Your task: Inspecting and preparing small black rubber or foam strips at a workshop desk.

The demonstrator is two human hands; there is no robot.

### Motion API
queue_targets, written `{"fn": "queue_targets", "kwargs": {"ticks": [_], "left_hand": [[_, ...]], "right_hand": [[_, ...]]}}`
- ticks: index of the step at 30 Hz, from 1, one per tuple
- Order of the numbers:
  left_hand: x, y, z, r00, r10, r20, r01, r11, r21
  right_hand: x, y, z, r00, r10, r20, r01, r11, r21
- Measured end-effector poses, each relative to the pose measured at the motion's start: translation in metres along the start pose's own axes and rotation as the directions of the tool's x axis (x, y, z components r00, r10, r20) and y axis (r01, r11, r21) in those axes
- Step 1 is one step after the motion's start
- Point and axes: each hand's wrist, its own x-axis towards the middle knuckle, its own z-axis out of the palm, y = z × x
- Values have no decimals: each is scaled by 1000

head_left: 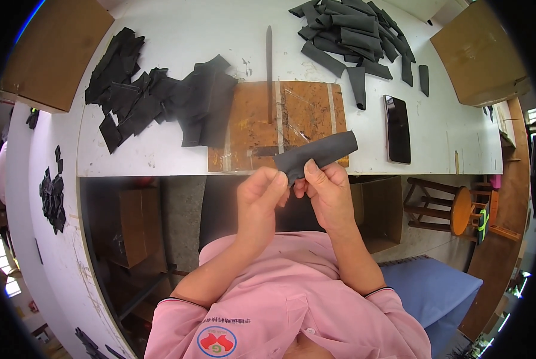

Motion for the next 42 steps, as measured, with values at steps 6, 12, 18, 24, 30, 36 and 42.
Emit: {"fn": "queue_targets", "kwargs": {"ticks": [6,12,18,24,30,36,42], "left_hand": [[-2,2,6,1000,-24,-9,24,1000,-11],[1,-7,0,997,-73,26,75,992,-99],[-1,-12,5,1000,-24,11,25,995,-99],[-2,-20,4,1000,13,1,-13,998,-54],[-3,-11,8,995,-18,-97,12,998,-58],[-6,-5,12,997,71,25,-73,994,79],[-7,-8,13,993,-73,-91,56,983,-177]], "right_hand": [[-1,1,-2,1000,8,-27,-9,999,-32],[-10,-2,9,975,-209,-72,178,934,-310],[-7,2,17,847,-504,171,479,581,-658],[-8,15,15,891,-442,105,316,436,-842],[-6,14,18,852,-519,65,395,558,-730],[-9,11,21,876,-481,18,327,567,-756],[-7,12,-10,978,-175,-111,106,883,-458]]}}
